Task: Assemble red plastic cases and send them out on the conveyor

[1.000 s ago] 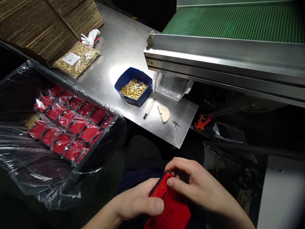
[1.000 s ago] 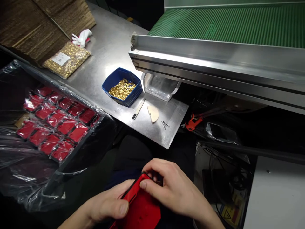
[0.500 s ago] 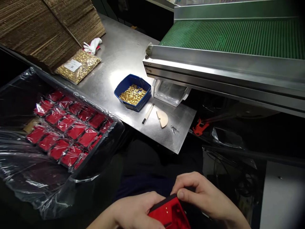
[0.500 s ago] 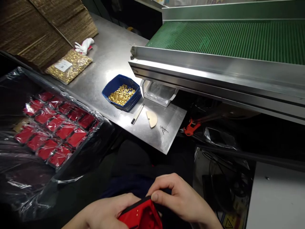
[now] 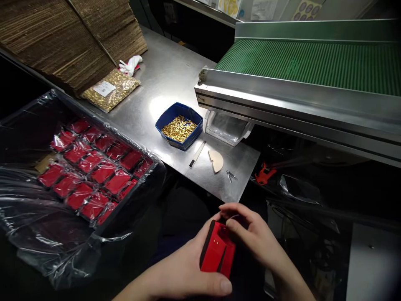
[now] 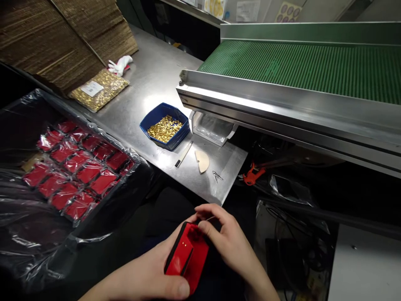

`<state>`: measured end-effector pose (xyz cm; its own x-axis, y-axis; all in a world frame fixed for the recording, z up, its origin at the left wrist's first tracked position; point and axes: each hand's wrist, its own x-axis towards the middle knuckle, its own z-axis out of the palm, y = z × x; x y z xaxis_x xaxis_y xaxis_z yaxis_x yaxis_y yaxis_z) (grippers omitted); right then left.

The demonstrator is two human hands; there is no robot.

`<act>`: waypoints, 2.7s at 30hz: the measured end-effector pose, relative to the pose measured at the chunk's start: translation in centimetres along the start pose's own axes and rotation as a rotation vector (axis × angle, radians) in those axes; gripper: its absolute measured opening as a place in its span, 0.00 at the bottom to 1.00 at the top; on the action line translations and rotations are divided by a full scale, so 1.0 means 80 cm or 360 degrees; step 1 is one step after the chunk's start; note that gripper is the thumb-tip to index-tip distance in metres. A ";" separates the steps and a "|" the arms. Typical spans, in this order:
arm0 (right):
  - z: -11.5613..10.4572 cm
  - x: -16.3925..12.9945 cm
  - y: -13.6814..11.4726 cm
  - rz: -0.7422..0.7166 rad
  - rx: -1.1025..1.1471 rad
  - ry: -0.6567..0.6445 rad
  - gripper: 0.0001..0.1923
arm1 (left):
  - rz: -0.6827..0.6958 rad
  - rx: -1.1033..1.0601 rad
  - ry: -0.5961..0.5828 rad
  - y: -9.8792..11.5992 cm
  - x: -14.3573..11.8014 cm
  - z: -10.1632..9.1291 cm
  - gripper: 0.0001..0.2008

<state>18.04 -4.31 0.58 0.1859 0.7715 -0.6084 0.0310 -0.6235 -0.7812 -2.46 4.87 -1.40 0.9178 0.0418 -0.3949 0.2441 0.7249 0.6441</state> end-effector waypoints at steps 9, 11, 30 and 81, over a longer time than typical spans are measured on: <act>0.028 -0.020 0.005 0.0148 0.0177 -0.0350 0.21 | -0.0062 0.0781 0.0519 -0.014 0.010 -0.007 0.60; 0.031 -0.014 0.010 0.0211 0.0394 -0.0301 0.22 | 0.0049 0.0809 0.0455 -0.015 0.009 -0.018 0.64; 0.021 -0.026 0.012 -0.0031 0.0333 -0.0213 0.18 | 0.0325 0.0541 0.0379 -0.046 0.030 -0.028 0.55; 0.005 -0.057 0.003 -0.0072 0.0552 -0.0234 0.17 | 0.1300 0.1652 0.0355 -0.035 0.019 -0.013 0.47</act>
<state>16.82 -7.98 3.11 0.0484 0.8229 -0.5661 -0.3032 -0.5280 -0.7933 -2.08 3.61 -4.53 0.8677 0.3922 0.3055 -0.1315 -0.4116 0.9019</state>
